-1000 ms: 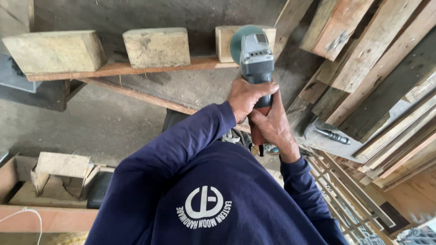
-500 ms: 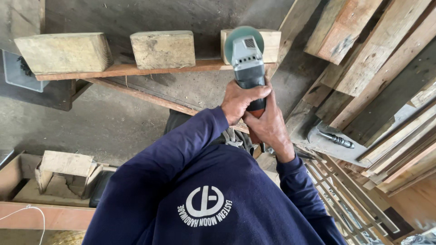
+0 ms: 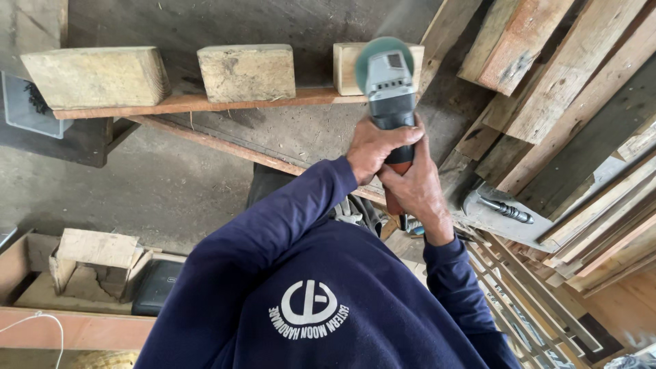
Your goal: The person uses an angle grinder with a sanding disc to smooth the surfaces of several small wooden blocks arranged on a workbench. The person moves the grinder across each block, then flips and repositions them to sand different sides.
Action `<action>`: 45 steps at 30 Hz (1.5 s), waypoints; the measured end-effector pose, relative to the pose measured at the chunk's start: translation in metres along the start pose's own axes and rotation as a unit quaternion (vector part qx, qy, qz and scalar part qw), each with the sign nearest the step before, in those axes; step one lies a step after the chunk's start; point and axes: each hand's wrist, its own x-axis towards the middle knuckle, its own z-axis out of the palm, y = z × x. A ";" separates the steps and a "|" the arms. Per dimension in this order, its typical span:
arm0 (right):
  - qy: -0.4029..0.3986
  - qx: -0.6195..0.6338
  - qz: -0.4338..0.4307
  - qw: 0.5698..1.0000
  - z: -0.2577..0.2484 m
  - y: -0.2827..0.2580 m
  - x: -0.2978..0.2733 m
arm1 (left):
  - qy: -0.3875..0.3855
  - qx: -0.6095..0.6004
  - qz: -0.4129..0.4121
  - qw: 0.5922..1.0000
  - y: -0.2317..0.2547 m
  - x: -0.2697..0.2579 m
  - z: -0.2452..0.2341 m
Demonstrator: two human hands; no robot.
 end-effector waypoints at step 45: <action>0.068 0.039 0.004 0.997 0.026 0.048 -0.037 | -0.091 0.021 -0.056 0.994 -0.042 -0.014 -0.004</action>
